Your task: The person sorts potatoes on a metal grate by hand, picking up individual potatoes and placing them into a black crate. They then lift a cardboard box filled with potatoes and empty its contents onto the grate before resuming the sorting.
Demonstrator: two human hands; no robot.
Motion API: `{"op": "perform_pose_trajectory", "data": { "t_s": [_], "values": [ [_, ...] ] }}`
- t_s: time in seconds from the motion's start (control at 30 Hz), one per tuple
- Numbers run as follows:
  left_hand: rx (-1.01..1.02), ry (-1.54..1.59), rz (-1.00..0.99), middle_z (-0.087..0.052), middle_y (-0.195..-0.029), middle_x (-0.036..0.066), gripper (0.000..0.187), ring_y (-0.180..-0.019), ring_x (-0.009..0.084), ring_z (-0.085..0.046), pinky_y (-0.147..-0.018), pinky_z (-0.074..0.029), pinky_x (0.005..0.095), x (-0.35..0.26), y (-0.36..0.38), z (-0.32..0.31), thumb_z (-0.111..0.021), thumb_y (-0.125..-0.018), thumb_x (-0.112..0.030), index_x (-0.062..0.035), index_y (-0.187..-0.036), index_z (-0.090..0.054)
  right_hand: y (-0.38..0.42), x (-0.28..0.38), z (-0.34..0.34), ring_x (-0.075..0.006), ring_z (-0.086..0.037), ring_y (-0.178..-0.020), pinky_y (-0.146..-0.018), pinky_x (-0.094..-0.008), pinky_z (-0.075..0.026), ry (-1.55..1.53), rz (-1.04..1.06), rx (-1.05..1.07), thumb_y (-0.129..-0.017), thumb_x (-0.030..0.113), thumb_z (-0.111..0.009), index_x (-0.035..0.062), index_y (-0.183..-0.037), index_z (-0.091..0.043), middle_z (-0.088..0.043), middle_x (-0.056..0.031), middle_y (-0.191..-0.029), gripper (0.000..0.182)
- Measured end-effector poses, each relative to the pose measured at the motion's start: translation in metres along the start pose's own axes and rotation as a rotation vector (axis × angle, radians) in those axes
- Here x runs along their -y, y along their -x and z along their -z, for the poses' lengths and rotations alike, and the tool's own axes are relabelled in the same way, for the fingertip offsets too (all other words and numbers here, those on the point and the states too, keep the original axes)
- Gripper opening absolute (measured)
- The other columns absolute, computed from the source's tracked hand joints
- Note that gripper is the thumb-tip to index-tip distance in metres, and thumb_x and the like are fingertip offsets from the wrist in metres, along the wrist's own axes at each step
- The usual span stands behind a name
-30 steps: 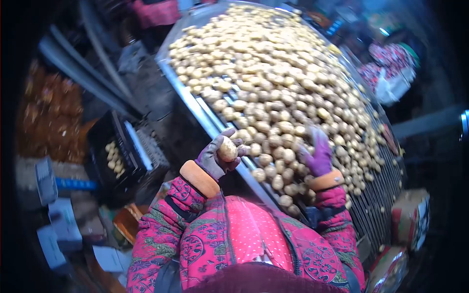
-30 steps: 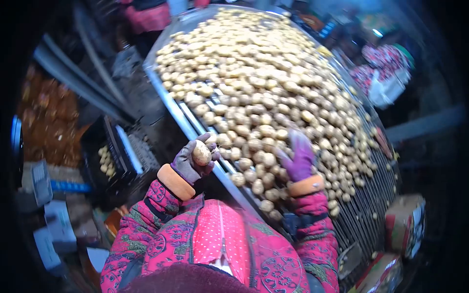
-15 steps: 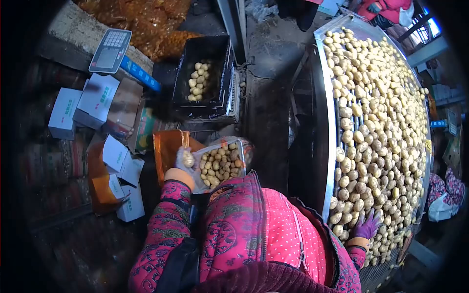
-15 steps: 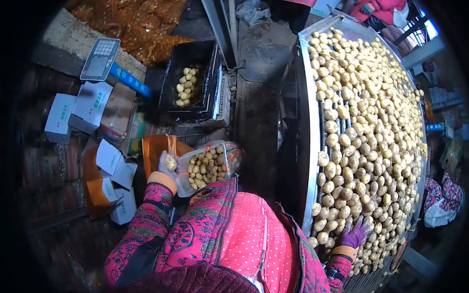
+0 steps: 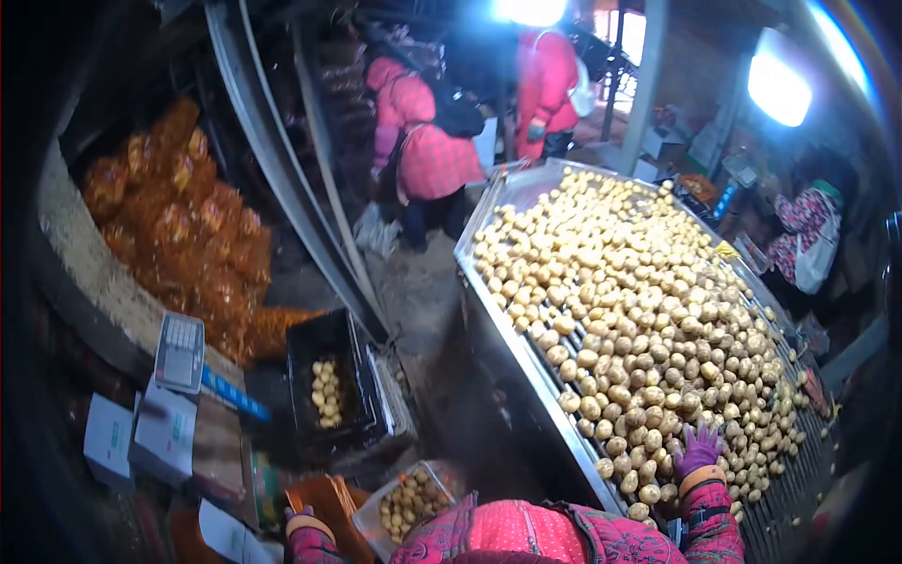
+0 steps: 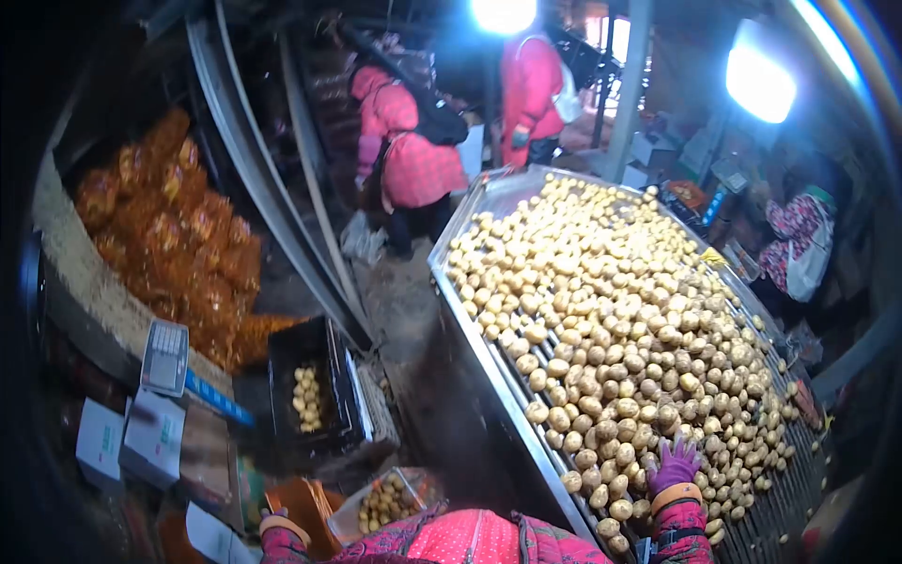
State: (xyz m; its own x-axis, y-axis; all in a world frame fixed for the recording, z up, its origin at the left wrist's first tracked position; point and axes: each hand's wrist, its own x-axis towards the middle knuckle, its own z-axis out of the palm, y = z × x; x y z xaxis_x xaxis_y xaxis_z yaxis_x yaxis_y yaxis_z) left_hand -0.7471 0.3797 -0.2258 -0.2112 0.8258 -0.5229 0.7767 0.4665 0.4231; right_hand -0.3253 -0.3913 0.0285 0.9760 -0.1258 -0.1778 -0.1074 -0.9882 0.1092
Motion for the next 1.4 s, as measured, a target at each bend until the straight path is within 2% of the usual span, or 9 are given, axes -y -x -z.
{"op": "perform_pose_trajectory", "data": {
  "t_s": [0.13, 0.2, 0.27, 0.3, 0.5, 0.73, 0.93, 1.03, 1.4],
  "values": [
    [0.307, 0.218, -0.411, -0.051, -0.137, 0.018, 0.063, -0.130, 0.0312, -0.046, -0.108, -0.037, 0.0471, -0.135, 0.146, -0.036, -0.065, -0.085, -0.027, -0.0052, -0.141, -0.044, 0.005, -0.007, 0.000, -0.0457, -0.021, -0.140, -0.110, -0.0653, -0.016, -0.030, 0.108, -0.015, -0.084, 0.049, -0.057, 0.0228, -0.139, -0.048, -0.032, -0.0099, -0.153, 0.062],
    [0.098, 0.036, -1.051, -0.057, -0.126, 0.023, 0.049, -0.115, 0.0352, -0.057, -0.095, -0.048, 0.0463, -0.155, 0.113, -0.127, -0.068, -0.078, -0.020, -0.0037, -0.123, -0.059, 0.006, -0.012, -0.001, -0.0453, -0.025, -0.139, -0.110, -0.0651, -0.017, -0.014, 0.142, -0.018, -0.083, 0.050, -0.056, 0.0245, -0.137, -0.050, -0.036, -0.0098, -0.150, 0.060],
    [0.358, 0.295, -1.373, -0.057, -0.121, 0.023, 0.059, -0.112, 0.0369, -0.057, -0.095, -0.047, 0.0473, -0.207, 0.196, -0.180, -0.074, -0.072, -0.021, -0.0023, -0.125, -0.056, 0.012, -0.017, 0.002, -0.0444, -0.027, -0.138, -0.109, -0.0641, -0.019, -0.028, 0.227, -0.051, -0.083, 0.053, -0.056, 0.0271, -0.136, -0.051, -0.039, -0.0095, -0.147, 0.059],
    [0.194, 0.173, -1.629, -0.058, -0.121, 0.021, 0.056, -0.112, 0.0365, -0.056, -0.097, -0.045, 0.0470, -0.226, 0.250, -0.195, -0.075, -0.072, -0.021, -0.0031, -0.122, -0.057, 0.013, -0.021, -0.001, -0.0434, -0.027, -0.138, -0.109, -0.0640, -0.019, -0.001, 0.248, -0.067, -0.082, 0.055, -0.055, 0.0281, -0.136, -0.051, -0.039, -0.0095, -0.147, 0.060],
    [0.587, 0.140, -2.142, -0.062, -0.115, 0.013, 0.047, -0.103, 0.0349, -0.060, -0.091, -0.048, 0.0442, -0.253, 0.520, -0.232, -0.074, -0.072, -0.023, -0.0092, -0.115, -0.061, 0.020, -0.042, -0.006, -0.0391, -0.027, -0.140, -0.109, -0.0619, -0.021, -0.016, 0.322, -0.087, -0.081, 0.055, -0.060, 0.0283, -0.134, -0.052, -0.039, -0.0094, -0.149, 0.060],
    [0.683, -0.615, -2.273, -0.056, -0.130, 0.011, 0.055, -0.119, 0.0327, -0.051, -0.101, -0.038, 0.0460, -0.206, 0.611, -0.242, -0.070, -0.075, -0.038, -0.0135, -0.123, -0.059, 0.027, -0.056, -0.008, -0.0388, -0.030, -0.138, -0.109, -0.0619, -0.020, -0.040, 0.408, -0.147, -0.078, 0.054, -0.064, 0.0279, -0.135, -0.052, -0.043, -0.0101, -0.145, 0.064],
    [0.630, -0.453, -2.330, -0.056, -0.129, 0.017, 0.058, -0.119, 0.0381, -0.050, -0.102, -0.037, 0.0507, -0.207, 0.593, -0.269, -0.075, -0.070, -0.026, -0.0090, -0.123, -0.058, 0.011, -0.082, -0.036, -0.0406, -0.037, -0.133, -0.109, -0.0594, -0.025, -0.302, 0.554, -0.285, -0.082, 0.053, -0.062, 0.0231, -0.139, -0.049, -0.051, -0.0105, -0.138, 0.066],
    [0.504, -0.491, -2.345, -0.049, -0.137, 0.014, 0.059, -0.131, 0.0373, -0.039, -0.109, -0.027, 0.0530, -0.212, 0.610, -0.263, -0.072, -0.074, -0.029, -0.0129, -0.128, -0.055, -0.006, -0.102, -0.020, -0.0342, -0.046, -0.128, -0.106, -0.0478, -0.036, -0.717, 0.553, -0.136, -0.085, 0.047, -0.064, 0.0183, -0.136, -0.052, -0.054, -0.0132, -0.134, 0.060],
    [0.639, -0.430, -2.232, -0.053, -0.132, 0.015, 0.057, -0.130, 0.0401, -0.041, -0.107, -0.031, 0.0532, -0.213, 0.609, -0.277, -0.074, -0.070, -0.023, -0.0108, -0.124, -0.058, -0.128, -0.195, 0.049, -0.0250, -0.065, -0.105, -0.090, -0.0357, -0.051, -1.090, 0.069, -0.372, -0.086, 0.028, -0.069, 0.0044, -0.125, -0.060, -0.067, -0.0159, -0.116, 0.046]
  ]
}}
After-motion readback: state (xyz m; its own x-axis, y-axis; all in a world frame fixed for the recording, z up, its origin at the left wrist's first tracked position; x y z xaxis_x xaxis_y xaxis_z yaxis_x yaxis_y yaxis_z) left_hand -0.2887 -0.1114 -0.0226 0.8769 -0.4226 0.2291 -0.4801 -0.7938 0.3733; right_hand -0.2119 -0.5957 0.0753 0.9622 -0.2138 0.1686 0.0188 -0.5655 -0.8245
